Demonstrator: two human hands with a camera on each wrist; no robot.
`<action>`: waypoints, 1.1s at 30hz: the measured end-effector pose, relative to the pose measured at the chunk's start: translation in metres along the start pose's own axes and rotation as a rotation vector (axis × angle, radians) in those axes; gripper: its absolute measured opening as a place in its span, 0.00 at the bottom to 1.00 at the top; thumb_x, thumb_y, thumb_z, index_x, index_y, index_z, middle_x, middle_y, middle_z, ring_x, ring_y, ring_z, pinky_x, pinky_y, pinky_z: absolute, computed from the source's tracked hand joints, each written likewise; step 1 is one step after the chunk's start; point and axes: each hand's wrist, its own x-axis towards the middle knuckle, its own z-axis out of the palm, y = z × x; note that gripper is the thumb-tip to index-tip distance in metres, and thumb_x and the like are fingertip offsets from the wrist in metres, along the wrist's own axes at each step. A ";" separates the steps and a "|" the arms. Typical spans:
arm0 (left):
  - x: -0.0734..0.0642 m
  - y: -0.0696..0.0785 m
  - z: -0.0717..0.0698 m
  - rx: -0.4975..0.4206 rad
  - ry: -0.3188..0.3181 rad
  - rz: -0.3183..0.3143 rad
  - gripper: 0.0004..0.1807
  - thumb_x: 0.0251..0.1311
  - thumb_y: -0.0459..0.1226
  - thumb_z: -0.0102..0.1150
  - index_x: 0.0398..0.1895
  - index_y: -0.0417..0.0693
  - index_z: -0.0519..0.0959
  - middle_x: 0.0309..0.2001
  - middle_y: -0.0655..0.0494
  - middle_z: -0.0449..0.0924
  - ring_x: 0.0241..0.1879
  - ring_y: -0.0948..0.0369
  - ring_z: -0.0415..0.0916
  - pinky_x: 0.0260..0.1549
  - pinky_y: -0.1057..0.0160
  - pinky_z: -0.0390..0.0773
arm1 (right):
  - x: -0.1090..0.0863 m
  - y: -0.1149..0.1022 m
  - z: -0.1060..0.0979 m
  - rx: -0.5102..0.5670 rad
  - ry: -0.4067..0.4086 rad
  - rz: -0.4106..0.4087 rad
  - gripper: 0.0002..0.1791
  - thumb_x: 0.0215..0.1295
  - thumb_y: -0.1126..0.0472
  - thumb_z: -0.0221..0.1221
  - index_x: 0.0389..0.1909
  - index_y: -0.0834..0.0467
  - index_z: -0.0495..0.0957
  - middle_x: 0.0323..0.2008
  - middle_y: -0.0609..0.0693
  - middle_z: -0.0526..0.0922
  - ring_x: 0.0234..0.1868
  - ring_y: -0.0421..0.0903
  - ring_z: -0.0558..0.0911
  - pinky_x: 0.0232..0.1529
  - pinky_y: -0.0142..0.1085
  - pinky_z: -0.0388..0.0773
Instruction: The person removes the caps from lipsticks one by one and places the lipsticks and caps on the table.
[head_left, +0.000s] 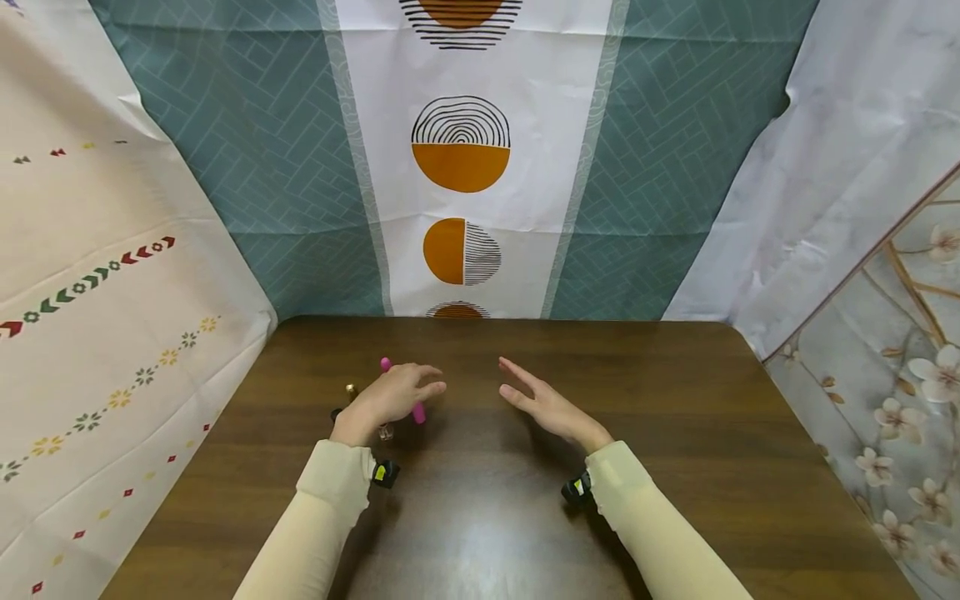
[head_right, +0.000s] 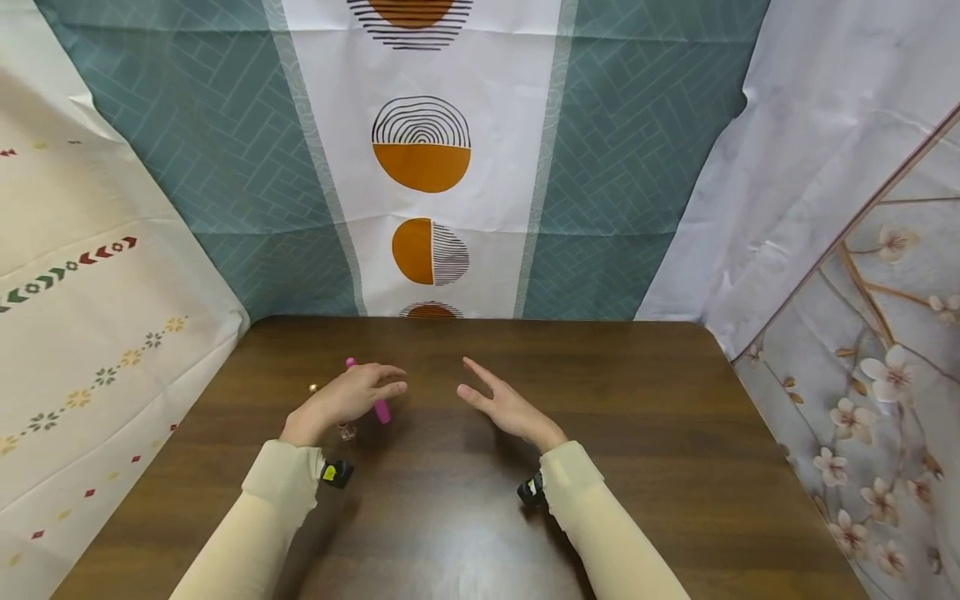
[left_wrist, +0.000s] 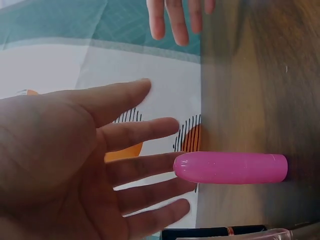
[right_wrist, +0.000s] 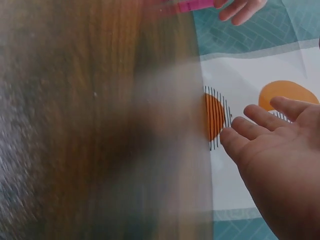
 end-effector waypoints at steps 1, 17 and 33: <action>0.000 0.000 0.000 0.007 -0.011 0.001 0.25 0.78 0.45 0.55 0.68 0.37 0.76 0.67 0.42 0.78 0.70 0.43 0.70 0.70 0.41 0.66 | 0.000 0.000 0.001 0.002 -0.002 0.001 0.37 0.83 0.46 0.50 0.85 0.47 0.49 0.83 0.52 0.52 0.81 0.61 0.52 0.76 0.61 0.54; -0.005 0.000 0.001 0.027 -0.081 -0.068 0.17 0.73 0.32 0.60 0.61 0.38 0.81 0.33 0.49 0.87 0.39 0.53 0.83 0.53 0.48 0.80 | 0.001 0.004 0.015 0.014 -0.061 0.001 0.39 0.83 0.46 0.51 0.85 0.52 0.47 0.83 0.53 0.51 0.81 0.59 0.55 0.76 0.58 0.55; -0.005 0.000 0.005 0.044 -0.020 -0.122 0.16 0.66 0.27 0.66 0.57 0.38 0.84 0.34 0.50 0.89 0.37 0.56 0.84 0.49 0.50 0.84 | 0.006 0.005 0.023 0.011 -0.086 -0.014 0.39 0.82 0.43 0.51 0.85 0.52 0.48 0.83 0.54 0.52 0.81 0.59 0.55 0.77 0.58 0.55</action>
